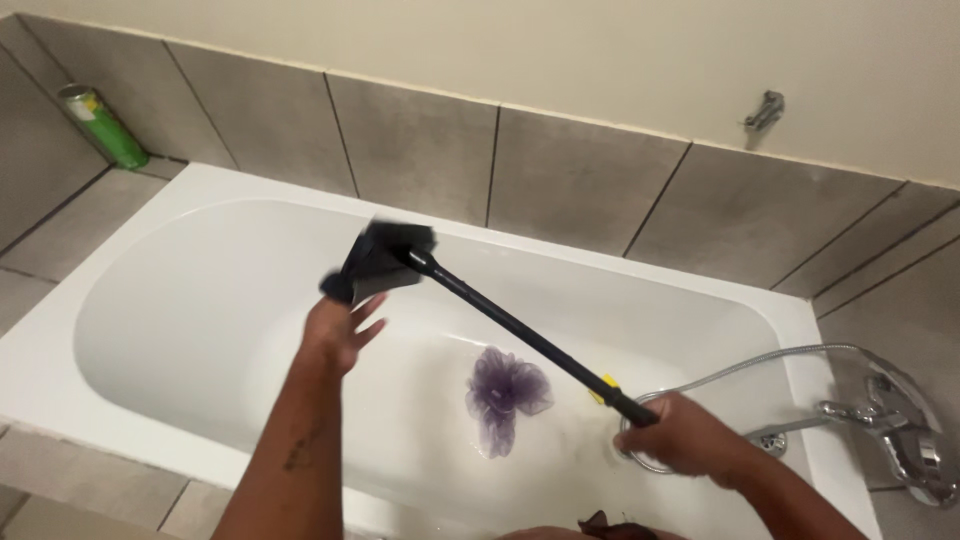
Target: The person rinses a squeegee under a shower head in a bathtub and then uses it to wipe a section of the wall above the tub.
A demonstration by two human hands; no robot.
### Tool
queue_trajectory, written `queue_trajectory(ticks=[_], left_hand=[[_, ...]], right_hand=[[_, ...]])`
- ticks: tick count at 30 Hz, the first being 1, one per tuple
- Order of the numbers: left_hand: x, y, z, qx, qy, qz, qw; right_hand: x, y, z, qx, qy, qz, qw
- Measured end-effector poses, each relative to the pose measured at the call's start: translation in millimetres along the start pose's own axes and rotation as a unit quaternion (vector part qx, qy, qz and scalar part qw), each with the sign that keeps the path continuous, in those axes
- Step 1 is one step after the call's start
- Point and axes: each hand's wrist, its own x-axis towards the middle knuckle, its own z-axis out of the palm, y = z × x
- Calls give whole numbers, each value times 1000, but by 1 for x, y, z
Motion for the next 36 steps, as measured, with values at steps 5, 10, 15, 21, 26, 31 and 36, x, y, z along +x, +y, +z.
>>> queue_trajectory(ticks=[5,10,15,21,26,31,36], left_hand=[[-4,21,-15,68,-31,18,997],[33,-3,-12,280,-18,51,958],[74,-72,-3,227,14,154,962],[33,-155,64,242,-62,180,951],[-20,-162,143,285,-174,114,936],[-35,-139,188,276,-222,126,926],[-38,-130,200,279,-231,122,924]], right_hand=[[-6,-11,-4,-25,75,-37,996],[-13,-21,9,-64,103,-18,992],[-13,-24,25,80,77,-61,992],[18,-48,0,173,207,-113,956],[29,-92,-79,124,326,-71,934],[26,-113,-146,128,334,-62,932],[42,-116,-155,156,341,-76,924]])
